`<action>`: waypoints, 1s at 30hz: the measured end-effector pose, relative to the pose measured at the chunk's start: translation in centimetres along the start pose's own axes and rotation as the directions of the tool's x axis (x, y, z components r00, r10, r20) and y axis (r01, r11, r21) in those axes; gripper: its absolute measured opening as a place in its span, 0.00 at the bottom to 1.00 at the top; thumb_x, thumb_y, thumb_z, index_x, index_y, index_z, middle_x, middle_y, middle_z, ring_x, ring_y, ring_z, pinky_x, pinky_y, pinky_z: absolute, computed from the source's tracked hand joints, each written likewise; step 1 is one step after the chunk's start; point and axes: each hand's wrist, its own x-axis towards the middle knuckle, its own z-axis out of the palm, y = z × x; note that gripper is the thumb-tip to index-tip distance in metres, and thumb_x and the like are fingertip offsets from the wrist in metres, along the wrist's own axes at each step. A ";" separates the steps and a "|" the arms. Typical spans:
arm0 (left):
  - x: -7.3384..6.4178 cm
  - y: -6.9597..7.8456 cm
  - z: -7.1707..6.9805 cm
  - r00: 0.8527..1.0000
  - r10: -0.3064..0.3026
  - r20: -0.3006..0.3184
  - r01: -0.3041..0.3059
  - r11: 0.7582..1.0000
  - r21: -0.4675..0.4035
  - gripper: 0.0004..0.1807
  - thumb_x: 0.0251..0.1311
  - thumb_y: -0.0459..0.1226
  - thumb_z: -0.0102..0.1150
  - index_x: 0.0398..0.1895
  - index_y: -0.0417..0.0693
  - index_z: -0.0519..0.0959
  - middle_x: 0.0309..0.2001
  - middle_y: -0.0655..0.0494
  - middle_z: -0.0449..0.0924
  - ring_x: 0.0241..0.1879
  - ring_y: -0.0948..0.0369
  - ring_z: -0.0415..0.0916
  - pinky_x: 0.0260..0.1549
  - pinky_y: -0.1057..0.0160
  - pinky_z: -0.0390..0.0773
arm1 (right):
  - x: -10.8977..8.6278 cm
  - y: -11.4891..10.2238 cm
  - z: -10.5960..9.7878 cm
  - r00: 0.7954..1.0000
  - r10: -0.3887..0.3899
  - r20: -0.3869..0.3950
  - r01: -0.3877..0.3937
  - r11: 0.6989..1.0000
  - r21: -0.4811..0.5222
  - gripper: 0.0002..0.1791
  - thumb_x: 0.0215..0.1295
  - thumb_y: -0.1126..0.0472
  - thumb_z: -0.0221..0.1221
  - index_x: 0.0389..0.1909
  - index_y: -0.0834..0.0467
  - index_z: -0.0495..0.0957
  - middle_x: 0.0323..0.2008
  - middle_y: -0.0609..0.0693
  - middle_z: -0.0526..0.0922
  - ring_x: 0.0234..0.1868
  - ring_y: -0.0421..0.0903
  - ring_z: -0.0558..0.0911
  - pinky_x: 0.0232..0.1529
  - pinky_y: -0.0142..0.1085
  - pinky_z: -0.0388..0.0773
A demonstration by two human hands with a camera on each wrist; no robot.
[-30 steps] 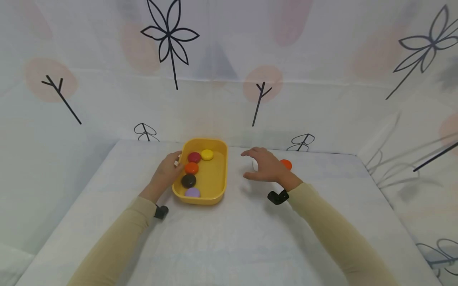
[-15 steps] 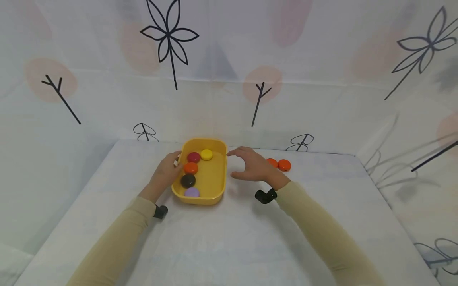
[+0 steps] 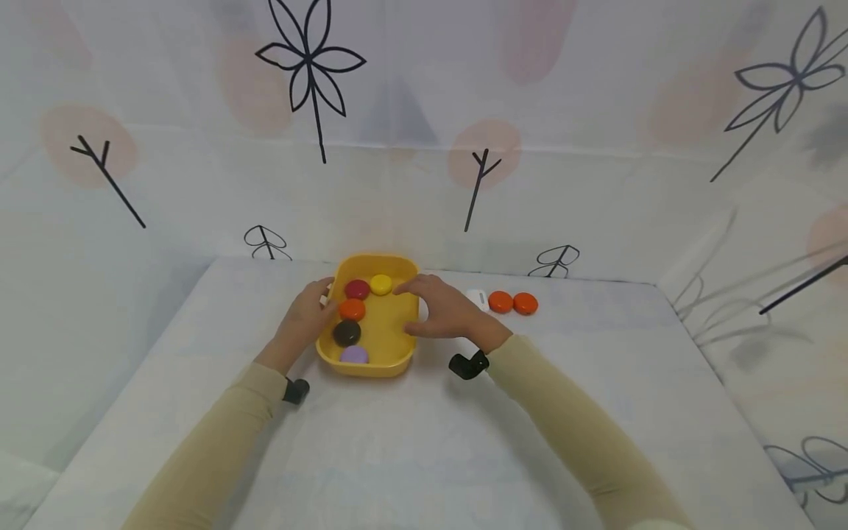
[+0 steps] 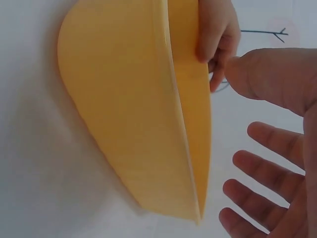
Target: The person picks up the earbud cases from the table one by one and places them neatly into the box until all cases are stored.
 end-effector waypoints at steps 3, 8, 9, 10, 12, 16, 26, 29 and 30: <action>0.0 0.0 0.0 1.000 0.003 -0.009 -0.003 1.000 -0.005 0.31 0.55 0.42 0.42 0.65 0.51 0.53 0.53 0.49 0.65 0.40 0.55 0.68 0.42 0.59 0.75 | 0.3 -0.5 0.4 0.999 -0.038 -0.001 0.038 0.999 0.006 0.28 0.46 0.49 0.60 0.53 0.44 0.68 0.55 0.40 0.69 0.58 0.43 0.62 0.58 0.40 0.64; 0.1 0.0 0.0 1.000 -0.001 0.000 0.001 1.000 -0.005 0.31 0.55 0.42 0.42 0.65 0.51 0.53 0.53 0.49 0.64 0.41 0.55 0.68 0.42 0.59 0.75 | 1.0 -1.2 1.2 0.995 -0.091 0.035 0.091 0.996 0.027 0.27 0.48 0.50 0.60 0.53 0.45 0.68 0.55 0.43 0.68 0.59 0.44 0.61 0.59 0.42 0.63; 0.1 0.0 0.0 1.000 -0.003 0.005 0.003 1.000 -0.004 0.31 0.56 0.42 0.42 0.65 0.51 0.52 0.54 0.49 0.64 0.41 0.55 0.68 0.42 0.59 0.75 | 1.1 -1.4 1.4 0.994 -0.096 0.046 0.095 0.995 0.034 0.27 0.48 0.50 0.60 0.53 0.45 0.68 0.56 0.43 0.67 0.60 0.45 0.61 0.60 0.43 0.62; 0.1 0.0 0.0 1.000 -0.005 0.008 0.005 1.000 -0.003 0.31 0.56 0.42 0.42 0.66 0.51 0.52 0.54 0.49 0.64 0.42 0.55 0.68 0.42 0.58 0.75 | 1.3 -1.5 1.5 0.993 -0.102 0.056 0.100 0.994 0.039 0.27 0.48 0.50 0.60 0.53 0.44 0.68 0.56 0.43 0.67 0.60 0.45 0.60 0.60 0.43 0.62; 0.1 0.0 0.1 1.000 -0.012 0.008 0.012 1.000 -0.001 0.31 0.56 0.42 0.42 0.65 0.52 0.52 0.54 0.50 0.64 0.42 0.55 0.68 0.43 0.59 0.75 | 1.6 -1.9 1.8 0.990 -0.115 0.078 0.112 0.993 0.045 0.27 0.48 0.50 0.61 0.52 0.43 0.68 0.55 0.42 0.68 0.59 0.44 0.61 0.60 0.43 0.62; 0.2 0.0 0.0 1.000 -0.011 0.004 0.011 1.000 0.005 0.31 0.56 0.42 0.42 0.65 0.51 0.53 0.53 0.49 0.64 0.41 0.55 0.68 0.42 0.59 0.75 | 2.3 -2.5 2.6 0.979 -0.164 0.120 0.159 0.986 0.050 0.27 0.46 0.53 0.63 0.51 0.44 0.70 0.52 0.41 0.72 0.56 0.41 0.63 0.59 0.40 0.63; 0.1 0.0 -0.1 1.000 0.021 -0.001 -0.021 1.000 0.021 0.31 0.55 0.42 0.41 0.65 0.50 0.53 0.52 0.49 0.65 0.41 0.54 0.69 0.42 0.58 0.75 | 3.7 -3.8 4.3 0.938 -0.250 0.241 0.234 0.968 0.095 0.22 0.46 0.60 0.62 0.47 0.48 0.75 0.49 0.41 0.73 0.52 0.42 0.69 0.55 0.33 0.67; 0.1 0.0 -0.1 1.000 0.024 0.001 -0.024 0.999 0.026 0.31 0.56 0.42 0.41 0.65 0.49 0.53 0.53 0.48 0.65 0.41 0.54 0.69 0.42 0.58 0.75 | 3.8 -4.0 4.6 0.933 -0.234 0.272 0.215 0.971 0.101 0.21 0.48 0.61 0.61 0.47 0.47 0.75 0.49 0.40 0.72 0.50 0.42 0.71 0.53 0.32 0.68; 0.1 0.0 -0.1 1.000 0.022 0.002 -0.022 0.999 0.026 0.31 0.56 0.42 0.41 0.65 0.50 0.53 0.53 0.48 0.65 0.41 0.54 0.69 0.42 0.58 0.75 | 3.8 -4.1 4.7 0.932 -0.229 0.282 0.206 0.972 0.108 0.21 0.48 0.61 0.60 0.47 0.46 0.75 0.49 0.40 0.73 0.49 0.43 0.71 0.52 0.32 0.69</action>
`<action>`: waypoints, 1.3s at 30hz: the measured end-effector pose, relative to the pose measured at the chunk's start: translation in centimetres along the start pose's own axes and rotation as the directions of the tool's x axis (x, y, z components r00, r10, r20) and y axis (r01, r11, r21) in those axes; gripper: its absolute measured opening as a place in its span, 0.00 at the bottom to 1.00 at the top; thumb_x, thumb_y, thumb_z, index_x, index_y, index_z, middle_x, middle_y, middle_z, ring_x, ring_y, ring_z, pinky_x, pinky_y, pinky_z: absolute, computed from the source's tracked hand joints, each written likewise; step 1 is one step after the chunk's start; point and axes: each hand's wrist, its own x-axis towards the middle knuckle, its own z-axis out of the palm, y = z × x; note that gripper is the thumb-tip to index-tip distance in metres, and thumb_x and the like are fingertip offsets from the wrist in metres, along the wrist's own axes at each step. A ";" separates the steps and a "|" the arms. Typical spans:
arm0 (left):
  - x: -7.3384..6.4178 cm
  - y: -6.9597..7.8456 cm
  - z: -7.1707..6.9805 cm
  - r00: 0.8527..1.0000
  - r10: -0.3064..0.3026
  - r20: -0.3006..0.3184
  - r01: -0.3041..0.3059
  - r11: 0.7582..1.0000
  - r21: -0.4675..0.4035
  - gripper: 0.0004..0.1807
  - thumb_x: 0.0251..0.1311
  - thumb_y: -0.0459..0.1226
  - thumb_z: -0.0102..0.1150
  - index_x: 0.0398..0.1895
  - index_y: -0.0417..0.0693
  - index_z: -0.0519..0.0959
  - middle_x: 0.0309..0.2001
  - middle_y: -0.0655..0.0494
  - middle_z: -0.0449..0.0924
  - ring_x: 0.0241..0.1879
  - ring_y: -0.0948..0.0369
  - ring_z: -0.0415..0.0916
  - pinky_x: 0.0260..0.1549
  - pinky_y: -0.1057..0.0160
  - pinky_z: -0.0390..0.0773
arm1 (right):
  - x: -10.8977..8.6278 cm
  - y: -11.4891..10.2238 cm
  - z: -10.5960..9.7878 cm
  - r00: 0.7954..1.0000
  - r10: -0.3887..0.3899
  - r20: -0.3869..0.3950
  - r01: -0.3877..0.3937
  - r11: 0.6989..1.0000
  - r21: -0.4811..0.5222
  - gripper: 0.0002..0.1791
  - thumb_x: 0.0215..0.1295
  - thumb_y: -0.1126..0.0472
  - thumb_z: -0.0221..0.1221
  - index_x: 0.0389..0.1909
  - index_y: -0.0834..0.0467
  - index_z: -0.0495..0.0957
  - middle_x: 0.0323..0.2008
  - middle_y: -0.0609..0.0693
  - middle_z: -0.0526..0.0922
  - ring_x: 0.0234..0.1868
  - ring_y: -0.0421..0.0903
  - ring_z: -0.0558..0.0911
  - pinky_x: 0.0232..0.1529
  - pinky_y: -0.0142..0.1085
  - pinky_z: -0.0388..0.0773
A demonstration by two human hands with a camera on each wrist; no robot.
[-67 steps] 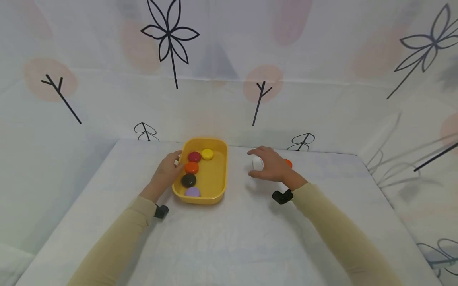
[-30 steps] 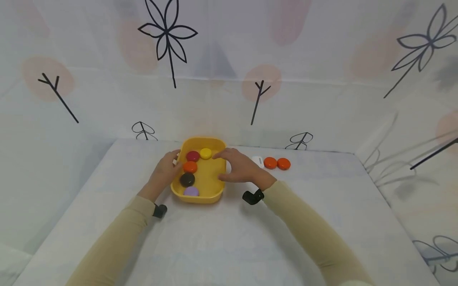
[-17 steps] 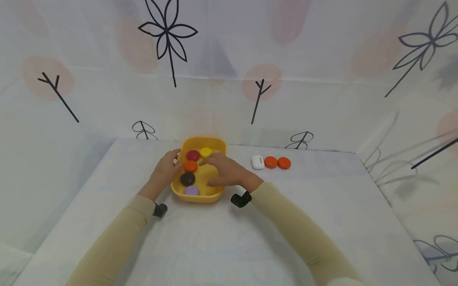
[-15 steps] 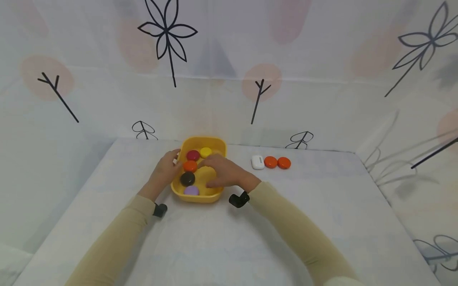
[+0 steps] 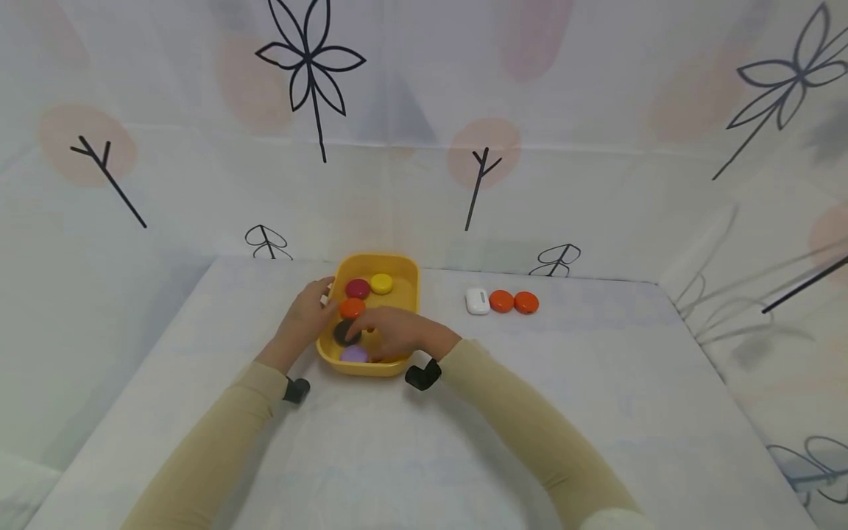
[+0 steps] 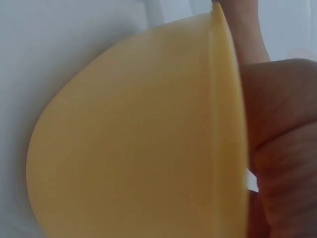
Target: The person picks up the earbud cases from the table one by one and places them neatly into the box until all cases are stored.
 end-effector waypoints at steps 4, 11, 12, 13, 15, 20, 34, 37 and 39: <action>0.0 0.0 0.1 1.000 0.000 -0.005 0.000 1.000 -0.005 0.31 0.56 0.43 0.41 0.65 0.50 0.54 0.52 0.49 0.65 0.41 0.55 0.69 0.41 0.58 0.75 | 0.2 0.0 0.3 0.999 0.030 0.040 -0.031 0.999 0.036 0.20 0.51 0.62 0.58 0.46 0.45 0.75 0.48 0.40 0.74 0.47 0.41 0.72 0.49 0.32 0.71; 0.0 -0.1 0.1 1.000 -0.010 -0.012 0.010 1.000 -0.014 0.31 0.55 0.43 0.42 0.65 0.51 0.54 0.52 0.49 0.65 0.40 0.55 0.68 0.41 0.59 0.76 | 0.6 -0.1 0.4 0.994 0.062 0.093 -0.068 0.995 0.066 0.21 0.51 0.65 0.58 0.46 0.43 0.76 0.47 0.41 0.75 0.45 0.40 0.73 0.47 0.31 0.72; 0.0 -0.1 0.1 1.000 -0.014 -0.009 0.013 1.000 -0.014 0.31 0.56 0.43 0.42 0.65 0.51 0.54 0.52 0.50 0.65 0.40 0.55 0.68 0.41 0.59 0.76 | 0.7 -0.1 0.5 0.993 0.062 0.098 -0.068 0.996 0.064 0.21 0.50 0.65 0.58 0.46 0.42 0.76 0.47 0.40 0.75 0.45 0.39 0.73 0.47 0.30 0.72; 0.0 0.0 0.1 1.000 -0.018 -0.006 0.018 1.000 -0.012 0.31 0.56 0.43 0.41 0.65 0.51 0.54 0.53 0.50 0.65 0.41 0.55 0.68 0.41 0.59 0.76 | 0.8 0.0 0.5 0.993 0.060 0.101 -0.067 0.996 0.066 0.21 0.50 0.65 0.58 0.46 0.42 0.76 0.47 0.40 0.75 0.45 0.39 0.72 0.47 0.29 0.72; 0.0 0.0 0.1 1.000 -0.022 -0.002 0.022 1.000 -0.008 0.31 0.56 0.43 0.41 0.65 0.51 0.53 0.53 0.49 0.65 0.41 0.55 0.68 0.41 0.59 0.76 | 0.9 0.0 0.6 0.993 0.054 0.105 -0.061 0.996 0.066 0.22 0.50 0.65 0.58 0.45 0.40 0.76 0.46 0.39 0.75 0.44 0.38 0.72 0.46 0.28 0.72; 0.1 0.0 0.1 1.000 -0.030 0.001 0.030 1.000 -0.006 0.31 0.56 0.44 0.41 0.65 0.51 0.53 0.53 0.49 0.65 0.41 0.55 0.68 0.41 0.59 0.76 | 1.2 0.2 1.0 0.994 0.020 0.111 -0.027 0.998 0.061 0.22 0.50 0.64 0.59 0.44 0.38 0.76 0.45 0.37 0.76 0.41 0.37 0.72 0.43 0.26 0.72; 0.0 0.2 0.1 0.999 -0.038 0.009 0.038 0.999 -0.009 0.31 0.56 0.43 0.41 0.65 0.52 0.53 0.53 0.49 0.64 0.41 0.55 0.68 0.41 0.59 0.76 | 1.8 0.6 1.7 0.996 -0.040 0.083 0.040 0.999 0.007 0.20 0.50 0.64 0.58 0.41 0.37 0.76 0.41 0.35 0.76 0.39 0.38 0.71 0.40 0.24 0.71; 0.0 0.2 0.1 0.999 -0.046 0.008 0.046 0.999 -0.012 0.31 0.56 0.43 0.41 0.65 0.52 0.53 0.53 0.50 0.64 0.41 0.55 0.67 0.42 0.59 0.76 | 1.8 0.6 1.8 0.996 -0.045 0.076 0.045 0.999 0.001 0.20 0.50 0.64 0.59 0.41 0.36 0.76 0.40 0.35 0.76 0.39 0.37 0.71 0.40 0.23 0.70; -0.1 0.2 0.0 0.999 -0.049 0.008 0.049 0.999 -0.016 0.31 0.56 0.43 0.41 0.65 0.52 0.53 0.53 0.50 0.64 0.42 0.55 0.67 0.42 0.59 0.76 | 1.9 0.7 1.9 0.996 -0.047 0.073 0.047 0.999 -0.002 0.20 0.50 0.64 0.59 0.41 0.36 0.76 0.40 0.35 0.76 0.39 0.37 0.71 0.40 0.23 0.70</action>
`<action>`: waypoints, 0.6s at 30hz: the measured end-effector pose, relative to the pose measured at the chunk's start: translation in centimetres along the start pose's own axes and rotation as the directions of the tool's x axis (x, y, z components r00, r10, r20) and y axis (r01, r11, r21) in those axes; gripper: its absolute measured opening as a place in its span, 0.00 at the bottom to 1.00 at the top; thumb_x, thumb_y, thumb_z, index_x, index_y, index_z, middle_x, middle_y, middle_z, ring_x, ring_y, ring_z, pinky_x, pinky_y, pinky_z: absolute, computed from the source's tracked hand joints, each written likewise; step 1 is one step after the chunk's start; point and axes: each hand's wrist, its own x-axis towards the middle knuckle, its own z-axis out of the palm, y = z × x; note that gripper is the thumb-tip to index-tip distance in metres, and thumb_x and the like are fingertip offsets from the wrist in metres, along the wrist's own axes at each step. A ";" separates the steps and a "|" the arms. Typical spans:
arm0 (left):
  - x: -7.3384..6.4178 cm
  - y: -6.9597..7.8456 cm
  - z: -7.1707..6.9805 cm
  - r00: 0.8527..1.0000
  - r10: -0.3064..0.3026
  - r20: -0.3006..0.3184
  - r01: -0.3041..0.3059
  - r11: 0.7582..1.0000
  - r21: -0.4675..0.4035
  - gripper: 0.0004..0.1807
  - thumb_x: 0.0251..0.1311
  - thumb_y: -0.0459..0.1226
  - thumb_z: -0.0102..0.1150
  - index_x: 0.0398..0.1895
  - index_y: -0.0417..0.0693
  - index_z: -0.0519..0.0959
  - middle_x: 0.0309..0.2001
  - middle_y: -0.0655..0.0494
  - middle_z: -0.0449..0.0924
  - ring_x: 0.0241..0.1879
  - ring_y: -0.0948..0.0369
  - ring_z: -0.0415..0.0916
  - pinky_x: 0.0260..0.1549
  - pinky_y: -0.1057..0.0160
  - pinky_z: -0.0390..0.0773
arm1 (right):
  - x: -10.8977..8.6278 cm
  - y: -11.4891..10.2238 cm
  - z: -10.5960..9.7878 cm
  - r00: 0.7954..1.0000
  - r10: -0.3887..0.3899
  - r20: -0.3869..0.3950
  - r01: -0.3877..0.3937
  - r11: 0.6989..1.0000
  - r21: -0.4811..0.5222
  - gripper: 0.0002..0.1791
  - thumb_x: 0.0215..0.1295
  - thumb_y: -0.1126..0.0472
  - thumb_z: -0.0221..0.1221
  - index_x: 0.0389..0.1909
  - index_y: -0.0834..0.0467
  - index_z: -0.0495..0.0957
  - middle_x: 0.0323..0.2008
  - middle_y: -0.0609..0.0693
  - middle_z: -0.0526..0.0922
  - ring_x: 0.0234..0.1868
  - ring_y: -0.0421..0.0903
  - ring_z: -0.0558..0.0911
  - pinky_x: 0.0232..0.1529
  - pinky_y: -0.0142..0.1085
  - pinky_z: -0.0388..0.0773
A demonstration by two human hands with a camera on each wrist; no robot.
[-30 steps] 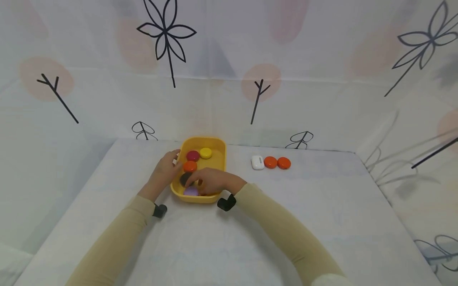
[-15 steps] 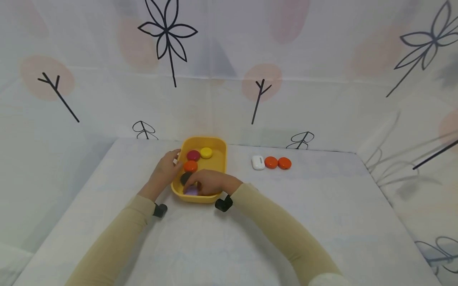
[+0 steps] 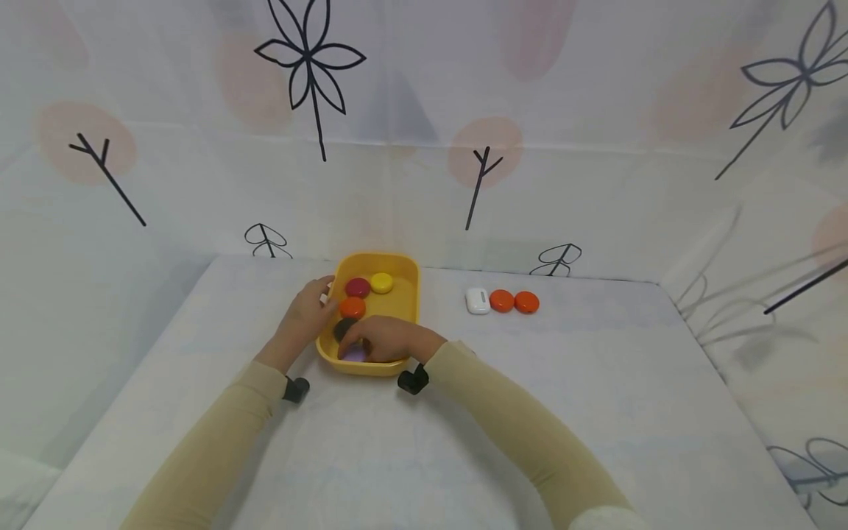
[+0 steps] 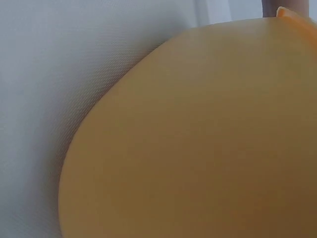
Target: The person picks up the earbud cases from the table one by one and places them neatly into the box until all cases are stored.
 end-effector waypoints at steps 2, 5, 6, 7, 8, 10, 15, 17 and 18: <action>0.0 -0.1 0.0 1.000 0.004 -0.001 -0.004 1.000 -0.004 0.31 0.56 0.43 0.41 0.65 0.52 0.53 0.53 0.50 0.64 0.42 0.55 0.67 0.42 0.59 0.76 | 0.0 0.0 0.0 1.000 0.003 -0.001 -0.003 1.000 0.000 0.20 0.50 0.64 0.59 0.41 0.36 0.76 0.40 0.35 0.76 0.39 0.37 0.71 0.40 0.23 0.70; 0.0 -0.1 0.0 1.000 0.010 0.001 -0.010 1.000 -0.007 0.31 0.56 0.44 0.41 0.65 0.53 0.53 0.53 0.50 0.64 0.41 0.55 0.67 0.41 0.59 0.76 | -0.1 -0.1 0.0 1.000 0.016 0.001 -0.016 1.000 0.000 0.20 0.50 0.63 0.59 0.42 0.37 0.75 0.40 0.35 0.76 0.39 0.37 0.71 0.40 0.24 0.70; 0.1 -0.1 0.0 1.000 0.011 0.001 -0.011 1.000 -0.009 0.31 0.56 0.44 0.41 0.65 0.53 0.53 0.53 0.50 0.64 0.41 0.55 0.67 0.41 0.59 0.76 | -0.1 -0.2 0.0 1.000 0.020 0.001 -0.020 1.000 -0.002 0.20 0.50 0.63 0.59 0.42 0.37 0.75 0.40 0.35 0.76 0.39 0.38 0.71 0.40 0.24 0.70; 0.1 -0.2 0.0 1.000 0.014 -0.001 -0.014 1.000 -0.010 0.31 0.56 0.44 0.41 0.65 0.53 0.53 0.53 0.50 0.64 0.41 0.55 0.67 0.41 0.60 0.76 | -0.1 -0.2 0.0 1.000 0.024 0.001 -0.024 1.000 -0.004 0.20 0.50 0.63 0.59 0.42 0.38 0.75 0.40 0.36 0.76 0.39 0.38 0.71 0.41 0.24 0.70; 0.0 -0.2 0.0 1.000 0.016 -0.001 -0.016 1.000 -0.013 0.31 0.56 0.43 0.41 0.65 0.53 0.53 0.53 0.51 0.64 0.41 0.55 0.67 0.41 0.60 0.76 | -0.2 -0.3 0.0 1.000 0.028 0.001 -0.028 1.000 -0.007 0.20 0.51 0.63 0.59 0.42 0.38 0.75 0.40 0.36 0.76 0.39 0.38 0.71 0.41 0.24 0.70; 0.0 -0.2 0.1 1.000 0.017 -0.005 -0.017 1.000 -0.018 0.31 0.55 0.43 0.41 0.65 0.53 0.54 0.53 0.51 0.65 0.41 0.56 0.67 0.40 0.60 0.76 | -0.2 -0.4 -0.1 0.999 0.032 -0.001 -0.032 0.999 -0.011 0.19 0.51 0.62 0.59 0.42 0.39 0.75 0.40 0.37 0.76 0.39 0.38 0.71 0.41 0.24 0.70; -0.1 -0.3 0.1 0.999 0.041 -0.012 -0.041 0.999 -0.024 0.30 0.56 0.43 0.41 0.65 0.52 0.54 0.52 0.50 0.65 0.40 0.56 0.68 0.39 0.60 0.76 | -0.3 -0.5 -0.2 0.999 0.040 -0.010 -0.040 0.999 -0.004 0.17 0.51 0.60 0.59 0.43 0.40 0.75 0.39 0.38 0.75 0.39 0.38 0.71 0.43 0.25 0.70; 0.0 -0.4 0.1 0.999 0.049 -0.016 -0.049 0.999 -0.022 0.30 0.56 0.43 0.41 0.65 0.52 0.54 0.52 0.50 0.65 0.40 0.55 0.68 0.39 0.61 0.76 | -0.3 -0.4 -0.2 0.999 0.036 -0.018 -0.036 0.999 0.003 0.17 0.52 0.59 0.59 0.43 0.40 0.74 0.40 0.37 0.74 0.40 0.37 0.71 0.45 0.25 0.70; 0.0 -0.4 0.0 0.999 0.049 -0.018 -0.050 0.999 -0.020 0.30 0.56 0.43 0.41 0.65 0.52 0.54 0.52 0.50 0.65 0.40 0.56 0.68 0.39 0.61 0.76 | -0.3 -0.4 -0.2 0.999 0.033 -0.022 -0.033 0.999 0.007 0.17 0.52 0.59 0.59 0.43 0.41 0.74 0.40 0.37 0.74 0.41 0.37 0.71 0.45 0.25 0.70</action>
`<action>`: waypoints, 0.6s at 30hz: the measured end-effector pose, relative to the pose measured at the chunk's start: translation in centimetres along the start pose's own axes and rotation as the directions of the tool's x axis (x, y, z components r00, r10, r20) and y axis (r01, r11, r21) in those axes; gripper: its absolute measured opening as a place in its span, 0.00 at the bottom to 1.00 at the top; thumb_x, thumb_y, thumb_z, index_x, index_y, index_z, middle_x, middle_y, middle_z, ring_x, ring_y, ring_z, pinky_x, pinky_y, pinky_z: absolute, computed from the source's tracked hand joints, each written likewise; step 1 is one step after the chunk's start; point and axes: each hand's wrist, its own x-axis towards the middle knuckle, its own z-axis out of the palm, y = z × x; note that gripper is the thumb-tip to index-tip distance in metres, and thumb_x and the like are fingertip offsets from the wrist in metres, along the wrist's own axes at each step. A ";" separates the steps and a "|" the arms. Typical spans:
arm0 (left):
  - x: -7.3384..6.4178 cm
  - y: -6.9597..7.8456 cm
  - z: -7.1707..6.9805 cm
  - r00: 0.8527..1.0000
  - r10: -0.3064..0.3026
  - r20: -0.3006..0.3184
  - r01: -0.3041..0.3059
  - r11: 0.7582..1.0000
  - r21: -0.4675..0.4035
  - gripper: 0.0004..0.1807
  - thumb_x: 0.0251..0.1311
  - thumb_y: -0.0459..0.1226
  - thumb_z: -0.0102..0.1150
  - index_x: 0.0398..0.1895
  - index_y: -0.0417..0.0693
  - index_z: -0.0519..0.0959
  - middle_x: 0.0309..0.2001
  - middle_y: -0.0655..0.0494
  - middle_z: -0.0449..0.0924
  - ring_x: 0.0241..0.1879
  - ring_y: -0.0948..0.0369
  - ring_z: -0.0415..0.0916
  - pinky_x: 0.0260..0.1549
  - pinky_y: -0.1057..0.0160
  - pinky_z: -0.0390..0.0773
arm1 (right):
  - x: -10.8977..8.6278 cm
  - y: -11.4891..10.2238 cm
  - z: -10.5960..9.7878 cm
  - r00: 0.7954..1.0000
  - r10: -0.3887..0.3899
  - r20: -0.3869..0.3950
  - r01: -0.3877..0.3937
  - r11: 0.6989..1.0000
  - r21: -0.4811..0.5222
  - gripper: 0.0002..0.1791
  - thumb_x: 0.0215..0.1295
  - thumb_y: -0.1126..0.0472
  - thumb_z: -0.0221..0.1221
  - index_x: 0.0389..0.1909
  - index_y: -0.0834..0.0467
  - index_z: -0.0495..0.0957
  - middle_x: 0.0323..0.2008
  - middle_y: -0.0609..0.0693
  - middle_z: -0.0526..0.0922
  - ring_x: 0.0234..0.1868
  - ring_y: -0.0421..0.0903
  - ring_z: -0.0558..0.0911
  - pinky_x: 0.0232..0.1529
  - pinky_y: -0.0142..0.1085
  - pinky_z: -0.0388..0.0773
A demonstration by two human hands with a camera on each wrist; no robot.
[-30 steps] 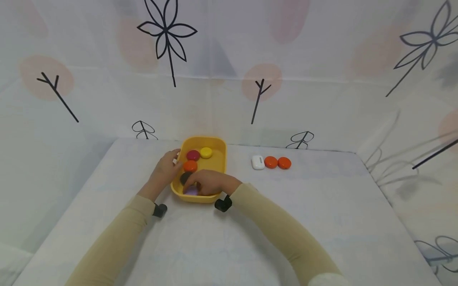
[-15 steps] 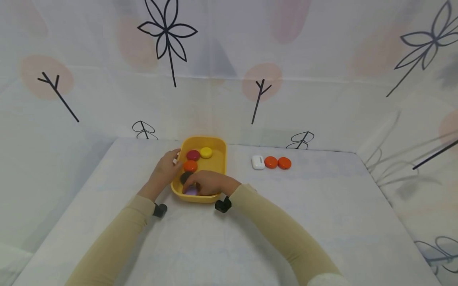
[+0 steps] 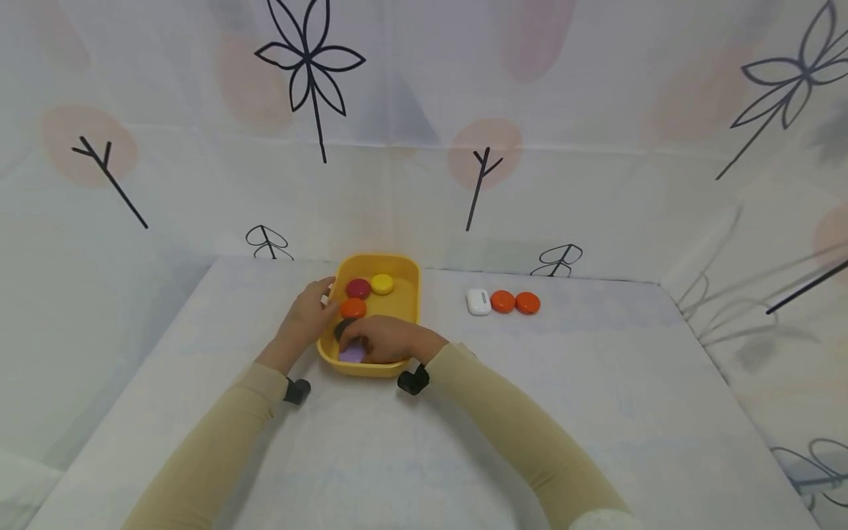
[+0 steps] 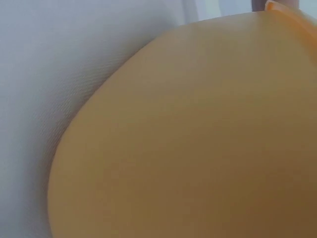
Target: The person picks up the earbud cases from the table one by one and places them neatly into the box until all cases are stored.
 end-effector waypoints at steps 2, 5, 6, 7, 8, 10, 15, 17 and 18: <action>0.0 0.0 0.0 1.000 0.003 0.001 -0.003 1.000 0.005 0.30 0.56 0.43 0.41 0.65 0.52 0.54 0.52 0.50 0.65 0.40 0.56 0.68 0.38 0.61 0.76 | 0.0 0.1 0.0 1.000 -0.007 -0.007 0.007 1.000 0.008 0.17 0.52 0.58 0.59 0.44 0.42 0.73 0.41 0.37 0.73 0.41 0.37 0.71 0.46 0.26 0.71; 0.0 0.0 -0.1 1.000 0.001 0.001 -0.001 1.000 0.008 0.31 0.56 0.43 0.41 0.65 0.52 0.54 0.52 0.50 0.65 0.40 0.55 0.68 0.38 0.61 0.76 | 0.0 0.1 0.0 1.000 -0.014 -0.017 0.014 1.000 0.007 0.17 0.52 0.58 0.59 0.44 0.42 0.73 0.43 0.37 0.73 0.42 0.37 0.71 0.46 0.26 0.71; 0.0 0.0 -0.1 1.000 -0.002 0.002 0.002 1.000 0.007 0.31 0.56 0.44 0.41 0.65 0.53 0.54 0.53 0.50 0.65 0.40 0.56 0.68 0.38 0.61 0.76 | 0.0 0.0 0.0 1.000 -0.011 -0.020 0.011 1.000 0.009 0.17 0.52 0.58 0.59 0.44 0.42 0.73 0.43 0.36 0.73 0.42 0.37 0.71 0.46 0.26 0.71; 0.0 0.0 -0.1 1.000 -0.003 0.002 0.003 1.000 0.005 0.31 0.56 0.44 0.41 0.65 0.53 0.54 0.53 0.50 0.65 0.40 0.55 0.68 0.38 0.61 0.76 | 0.0 0.0 0.0 1.000 -0.010 -0.023 0.010 1.000 0.009 0.17 0.52 0.58 0.59 0.44 0.42 0.73 0.43 0.36 0.73 0.42 0.37 0.71 0.46 0.26 0.71; 0.0 0.0 -0.1 1.000 -0.007 0.003 0.007 1.000 0.006 0.31 0.56 0.44 0.41 0.65 0.53 0.54 0.53 0.50 0.65 0.40 0.56 0.68 0.38 0.61 0.76 | 0.0 -0.1 -0.1 1.000 -0.007 -0.026 0.007 1.000 0.012 0.17 0.52 0.58 0.59 0.44 0.42 0.73 0.43 0.36 0.73 0.42 0.37 0.71 0.46 0.26 0.71; 0.0 0.0 -0.1 1.000 -0.005 0.001 0.005 1.000 0.004 0.31 0.56 0.44 0.41 0.65 0.53 0.54 0.53 0.50 0.65 0.40 0.55 0.68 0.38 0.61 0.76 | -0.1 -0.3 -0.2 1.000 0.006 -0.030 -0.005 1.000 0.019 0.17 0.52 0.56 0.59 0.44 0.41 0.73 0.43 0.35 0.73 0.43 0.36 0.71 0.47 0.27 0.71; 0.0 -0.1 0.0 1.000 0.022 -0.006 -0.022 1.000 0.010 0.31 0.56 0.43 0.41 0.65 0.50 0.54 0.52 0.49 0.65 0.40 0.55 0.69 0.39 0.59 0.75 | -0.6 -0.5 -0.9 0.998 0.035 -0.049 -0.033 0.998 0.044 0.16 0.51 0.51 0.59 0.43 0.39 0.73 0.43 0.34 0.72 0.44 0.35 0.70 0.48 0.28 0.71; 0.0 -0.1 0.0 1.000 0.028 -0.012 -0.027 1.000 0.011 0.30 0.56 0.43 0.42 0.64 0.50 0.54 0.52 0.49 0.66 0.39 0.55 0.69 0.40 0.59 0.75 | -0.8 -0.5 -1.2 0.997 0.038 -0.066 -0.034 0.998 0.053 0.16 0.51 0.51 0.60 0.43 0.40 0.73 0.44 0.34 0.72 0.44 0.35 0.69 0.48 0.28 0.70; 0.0 0.0 0.0 0.999 0.033 -0.011 -0.033 0.999 0.014 0.30 0.56 0.42 0.42 0.64 0.49 0.54 0.52 0.48 0.66 0.40 0.55 0.69 0.40 0.59 0.75 | -0.9 -0.4 -1.3 0.997 0.035 -0.076 -0.031 0.998 0.052 0.16 0.50 0.51 0.60 0.43 0.40 0.73 0.44 0.34 0.72 0.45 0.35 0.69 0.49 0.28 0.70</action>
